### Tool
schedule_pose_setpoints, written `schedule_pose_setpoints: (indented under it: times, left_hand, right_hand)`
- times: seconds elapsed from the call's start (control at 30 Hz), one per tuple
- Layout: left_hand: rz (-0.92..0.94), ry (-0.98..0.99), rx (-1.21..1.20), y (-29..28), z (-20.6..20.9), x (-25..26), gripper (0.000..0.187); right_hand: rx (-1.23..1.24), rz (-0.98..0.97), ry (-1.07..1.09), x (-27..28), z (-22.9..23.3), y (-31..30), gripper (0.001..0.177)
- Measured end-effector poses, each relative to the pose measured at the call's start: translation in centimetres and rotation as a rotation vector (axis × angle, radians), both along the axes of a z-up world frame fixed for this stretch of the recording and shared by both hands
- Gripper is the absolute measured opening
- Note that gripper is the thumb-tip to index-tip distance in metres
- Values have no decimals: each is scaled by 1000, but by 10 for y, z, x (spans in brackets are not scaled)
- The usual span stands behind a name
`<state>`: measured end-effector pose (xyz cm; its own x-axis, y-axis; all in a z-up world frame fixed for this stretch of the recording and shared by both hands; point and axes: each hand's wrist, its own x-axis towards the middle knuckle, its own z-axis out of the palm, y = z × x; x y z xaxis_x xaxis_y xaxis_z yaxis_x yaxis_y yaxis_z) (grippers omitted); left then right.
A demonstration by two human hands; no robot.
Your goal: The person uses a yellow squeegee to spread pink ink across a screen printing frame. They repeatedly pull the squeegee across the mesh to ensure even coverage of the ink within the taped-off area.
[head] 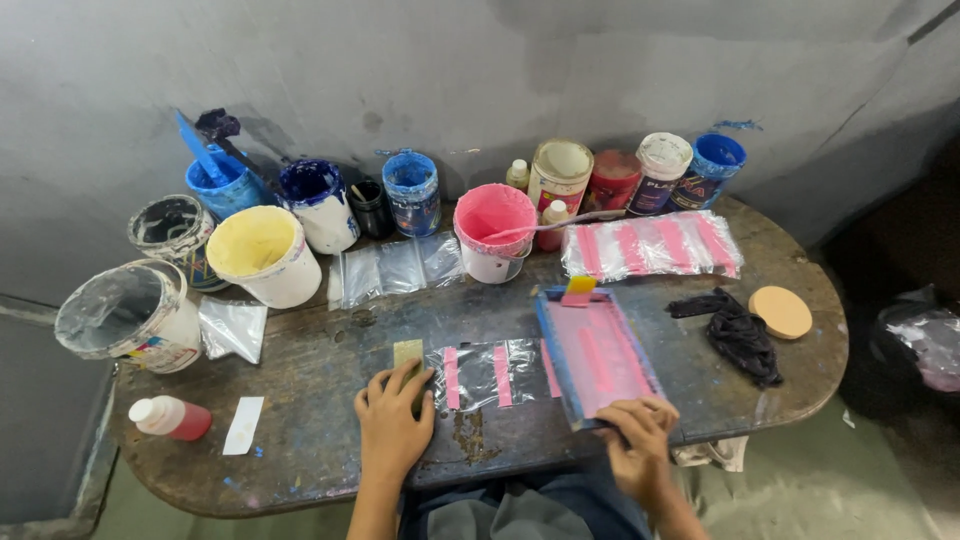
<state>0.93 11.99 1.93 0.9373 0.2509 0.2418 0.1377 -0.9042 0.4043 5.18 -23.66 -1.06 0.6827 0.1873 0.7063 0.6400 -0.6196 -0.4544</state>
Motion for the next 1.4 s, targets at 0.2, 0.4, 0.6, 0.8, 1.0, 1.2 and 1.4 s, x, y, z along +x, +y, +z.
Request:
schedule_pose_setpoints:
  times: [0.2,0.4,0.6,0.8,1.0,1.2,1.4]
  left_hand:
    - [5,-47,-13,2,-5,1,31]
    - [4,-82,8,2,-8,0,28]
    - [-6,-80,24,2,-9,0,29]
    - [8,-61,26,2,-7,0,29]
    - [6,-60,31,1,-6,0,28]
    - [6,-64,30,1,-5,0,28]
    - [10,-60,38,1,-6,1,28]
  right_hand:
    - [-110,-58,63,0,21,-39,13]
    - [-195,-82,66,-4,3,-49,20]
    - [-206,-47,-4,-8,6,-27,11]
    - [-229,0,62,-4,-8,-22,17]
    - [-245,1,56,2,-15,-18,13]
    - [-242,6,68,4,-20,-16,15]
    - [-235,13,66,4,-22,-15,14]
